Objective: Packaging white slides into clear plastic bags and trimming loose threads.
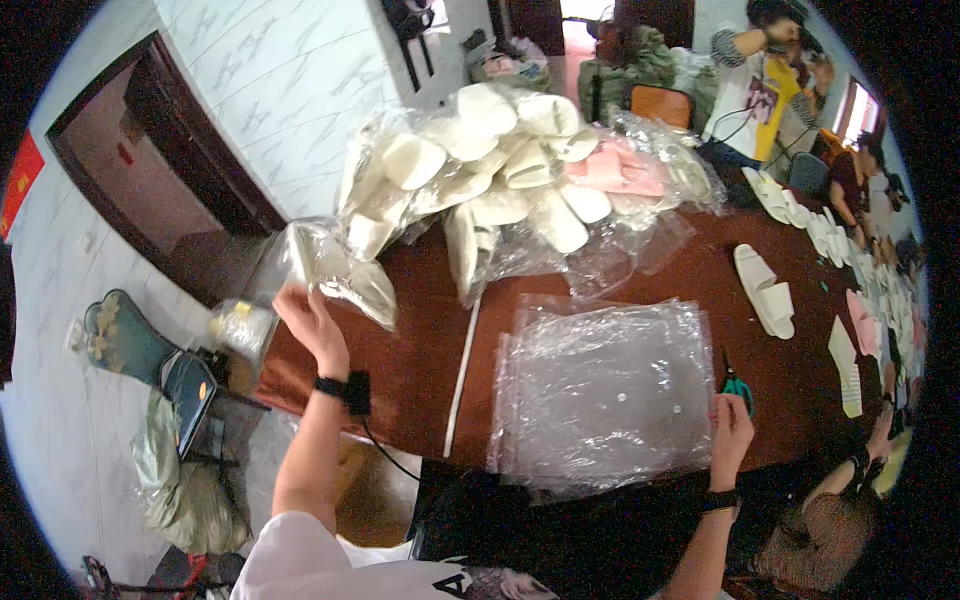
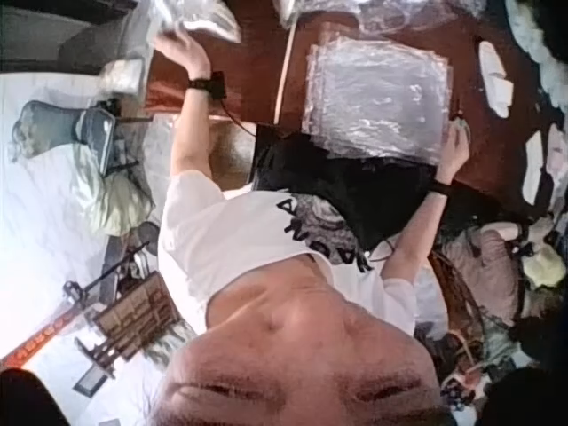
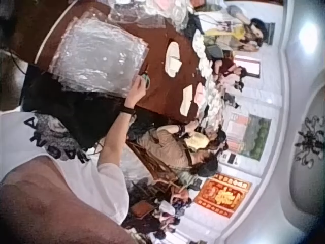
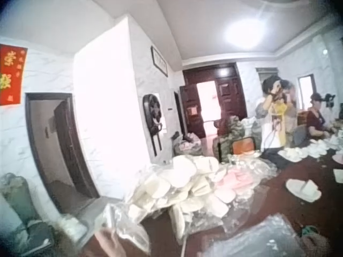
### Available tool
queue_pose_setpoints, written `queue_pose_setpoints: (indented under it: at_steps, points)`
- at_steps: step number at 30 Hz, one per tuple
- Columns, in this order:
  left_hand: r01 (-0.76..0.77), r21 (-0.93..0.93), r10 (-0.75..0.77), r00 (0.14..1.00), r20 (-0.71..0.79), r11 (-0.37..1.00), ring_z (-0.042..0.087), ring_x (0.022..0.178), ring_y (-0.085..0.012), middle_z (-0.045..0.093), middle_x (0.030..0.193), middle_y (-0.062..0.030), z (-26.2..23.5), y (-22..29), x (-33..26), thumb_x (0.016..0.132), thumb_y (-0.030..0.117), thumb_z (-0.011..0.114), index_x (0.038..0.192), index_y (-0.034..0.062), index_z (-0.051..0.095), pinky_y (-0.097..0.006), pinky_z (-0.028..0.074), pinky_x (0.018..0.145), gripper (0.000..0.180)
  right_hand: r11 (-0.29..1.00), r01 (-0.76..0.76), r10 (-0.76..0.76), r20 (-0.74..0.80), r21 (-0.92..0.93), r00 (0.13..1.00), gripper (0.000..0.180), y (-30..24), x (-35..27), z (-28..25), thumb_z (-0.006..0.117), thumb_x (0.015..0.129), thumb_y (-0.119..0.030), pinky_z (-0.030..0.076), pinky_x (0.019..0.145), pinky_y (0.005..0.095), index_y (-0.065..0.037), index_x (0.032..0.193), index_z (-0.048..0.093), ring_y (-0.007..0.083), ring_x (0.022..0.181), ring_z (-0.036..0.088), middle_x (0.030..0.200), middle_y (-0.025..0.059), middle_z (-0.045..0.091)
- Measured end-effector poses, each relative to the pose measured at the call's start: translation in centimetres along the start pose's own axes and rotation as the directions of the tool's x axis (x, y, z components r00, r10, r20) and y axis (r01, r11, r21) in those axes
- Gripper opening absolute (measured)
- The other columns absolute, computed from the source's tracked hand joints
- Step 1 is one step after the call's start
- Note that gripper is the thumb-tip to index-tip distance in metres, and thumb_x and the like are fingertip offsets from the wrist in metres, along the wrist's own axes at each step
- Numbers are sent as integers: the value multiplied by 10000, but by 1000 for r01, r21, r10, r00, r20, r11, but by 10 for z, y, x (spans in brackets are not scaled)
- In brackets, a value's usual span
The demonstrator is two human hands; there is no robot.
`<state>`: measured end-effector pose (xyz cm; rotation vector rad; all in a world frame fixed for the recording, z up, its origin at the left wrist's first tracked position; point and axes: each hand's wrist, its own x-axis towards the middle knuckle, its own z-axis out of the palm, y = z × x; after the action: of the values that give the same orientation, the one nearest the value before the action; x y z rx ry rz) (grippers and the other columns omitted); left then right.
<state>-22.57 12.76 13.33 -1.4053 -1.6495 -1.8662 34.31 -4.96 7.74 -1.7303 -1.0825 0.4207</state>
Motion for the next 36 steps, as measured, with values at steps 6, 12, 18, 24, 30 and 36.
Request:
queue_pose_setpoints:
  at_steps: [6, 12, 18, 24, 30, 36]
  points:
    - [197, 137, -224, 539, 812, 971, 428, 1224, -404, 406, 1342, -282, -127, 4, -167, 854, 143, 682, 1325, -40, 406, -432, 362, 1027, 575, 996, 86, -87, 18, 24, 996, 150, -17, -3, 21, 526, 984, -138, 425, 595, 204, -29, 961, 626, 52, 679, 529, 801, -8, 597]
    - [804, 315, -353, -141, 925, 505, 684, 836, -189, 697, 948, -126, -169, 60, -83, 993, 171, 499, 998, -51, 651, -277, 552, 726, 269, 1000, 15, -8, 323, -19, 946, 145, -97, -43, 55, 548, 962, -118, 457, 570, 214, -17, 1001, 644, 64, 629, 567, 782, 24, 640]
    - [-370, 326, 249, 900, 358, 870, 633, 689, -285, 669, 882, -145, -129, -18, -30, 879, 97, 614, 1000, -29, 634, -361, 517, 661, 176, 900, -368, -39, 885, 233, 463, 244, -143, -106, 134, 491, 1005, -174, 564, 647, 264, -7, 1147, 599, 158, 754, 684, 929, 108, 686]
    - [428, 236, -472, 613, 634, 872, 611, 767, -177, 661, 876, -68, -134, -58, -25, 884, 125, 646, 1038, -15, 654, -284, 487, 706, 208, 676, -718, 159, 918, 166, 362, 520, -144, -163, 224, 530, 987, -273, 552, 831, 319, 52, 1365, 381, 237, 1027, 638, 1174, 179, 593]
    - [808, -144, -634, 546, 548, 571, 558, 603, -57, 612, 758, 16, -200, -98, -30, 911, 103, 624, 952, 49, 648, -196, 423, 503, 72, 637, -730, 295, 796, 248, 528, 310, -130, -180, 283, 629, 905, -124, 555, 557, 308, 12, 1139, 478, 163, 704, 616, 932, 99, 580]
    - [-107, 677, -52, 976, 210, 728, 625, 862, -306, 666, 934, -135, -221, -113, -48, 851, 30, 639, 947, 15, 654, -389, 489, 777, 99, 775, -614, 278, 791, 150, 544, 333, -121, -176, 279, 598, 930, -151, 582, 574, 322, -33, 1206, 453, 148, 783, 615, 946, 80, 554]
